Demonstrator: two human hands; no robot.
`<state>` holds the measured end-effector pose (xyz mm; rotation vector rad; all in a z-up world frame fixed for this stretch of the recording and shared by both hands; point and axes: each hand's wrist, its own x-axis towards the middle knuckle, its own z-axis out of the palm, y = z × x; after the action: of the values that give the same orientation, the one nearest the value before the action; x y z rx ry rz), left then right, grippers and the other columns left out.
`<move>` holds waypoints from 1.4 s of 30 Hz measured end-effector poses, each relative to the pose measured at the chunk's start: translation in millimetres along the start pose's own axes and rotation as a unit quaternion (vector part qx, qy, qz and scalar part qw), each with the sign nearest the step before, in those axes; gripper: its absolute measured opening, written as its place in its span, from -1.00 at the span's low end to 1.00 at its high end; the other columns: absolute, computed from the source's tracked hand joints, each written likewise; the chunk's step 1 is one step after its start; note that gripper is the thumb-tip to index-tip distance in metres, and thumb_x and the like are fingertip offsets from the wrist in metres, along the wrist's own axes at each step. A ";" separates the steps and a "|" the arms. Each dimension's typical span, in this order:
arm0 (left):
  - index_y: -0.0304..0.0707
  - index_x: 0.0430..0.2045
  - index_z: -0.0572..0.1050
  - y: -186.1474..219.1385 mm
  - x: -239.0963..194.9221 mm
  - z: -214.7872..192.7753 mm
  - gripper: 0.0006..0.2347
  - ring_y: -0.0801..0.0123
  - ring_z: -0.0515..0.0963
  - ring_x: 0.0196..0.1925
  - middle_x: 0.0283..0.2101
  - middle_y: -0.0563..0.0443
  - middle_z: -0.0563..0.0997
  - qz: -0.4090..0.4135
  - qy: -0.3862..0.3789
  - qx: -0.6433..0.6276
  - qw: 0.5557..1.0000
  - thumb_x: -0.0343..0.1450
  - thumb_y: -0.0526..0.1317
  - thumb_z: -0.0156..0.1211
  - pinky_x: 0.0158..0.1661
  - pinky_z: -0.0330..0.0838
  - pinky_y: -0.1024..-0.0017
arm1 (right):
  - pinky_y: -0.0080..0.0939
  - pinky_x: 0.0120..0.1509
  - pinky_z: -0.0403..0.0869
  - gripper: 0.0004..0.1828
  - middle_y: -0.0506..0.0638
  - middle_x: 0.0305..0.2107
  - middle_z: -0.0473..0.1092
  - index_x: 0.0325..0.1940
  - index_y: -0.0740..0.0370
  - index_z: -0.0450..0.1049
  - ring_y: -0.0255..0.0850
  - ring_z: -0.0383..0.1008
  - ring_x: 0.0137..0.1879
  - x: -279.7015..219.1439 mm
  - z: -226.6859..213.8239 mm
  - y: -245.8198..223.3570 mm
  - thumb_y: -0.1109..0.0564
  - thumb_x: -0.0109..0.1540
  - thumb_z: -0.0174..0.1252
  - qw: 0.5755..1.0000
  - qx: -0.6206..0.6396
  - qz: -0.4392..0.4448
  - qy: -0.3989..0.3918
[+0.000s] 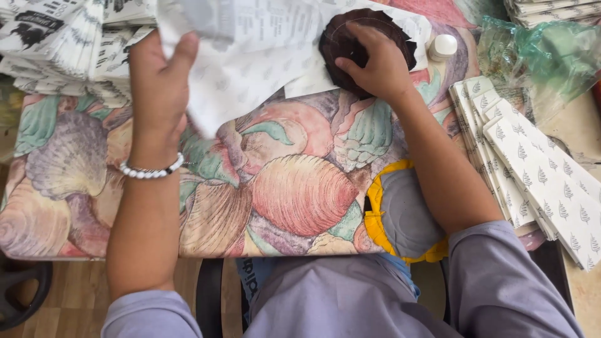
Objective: Folding printed paper sheets into triangular pockets or wrappers for food packaging.
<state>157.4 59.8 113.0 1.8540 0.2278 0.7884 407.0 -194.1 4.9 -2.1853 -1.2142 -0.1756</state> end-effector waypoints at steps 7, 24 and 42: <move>-0.24 0.09 0.45 -22.1 -57.4 -40.8 -0.69 0.26 0.50 0.29 0.16 -0.01 0.57 -0.038 0.020 -0.148 0.988 0.51 -0.12 0.25 0.39 0.33 0.30 | -0.03 0.80 0.01 0.12 0.14 0.62 -0.39 0.67 0.12 -0.25 -0.03 -0.15 0.75 -10.8 7.6 -56.3 0.14 0.31 0.44 0.844 0.535 -0.045 -0.009; -0.32 0.07 0.47 -46.4 -120.8 -10.2 -0.69 0.17 0.62 0.15 0.04 -0.09 0.64 0.050 0.121 0.029 0.991 0.58 -0.08 0.07 0.14 0.54 0.29 | -0.10 0.34 0.65 -0.28 0.06 0.09 0.45 0.47 0.20 0.19 -0.17 0.48 0.21 -74.1 19.7 -114.6 0.41 0.26 0.24 0.804 0.574 0.149 0.038; -0.31 0.00 0.46 -39.6 -120.0 -5.3 -0.79 0.22 0.62 0.08 0.00 -0.07 0.64 0.035 0.141 0.054 0.988 0.59 -0.18 -0.03 0.08 0.50 0.34 | -0.12 0.24 0.65 -0.30 -0.01 0.07 0.48 0.46 0.13 0.22 -0.19 0.50 0.19 -82.7 17.1 -114.2 0.38 0.28 0.25 0.815 0.557 0.146 0.069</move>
<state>70.5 20.9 29.8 1.8547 0.3929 1.1082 265.2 -200.2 10.5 -1.2282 -0.5879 0.4155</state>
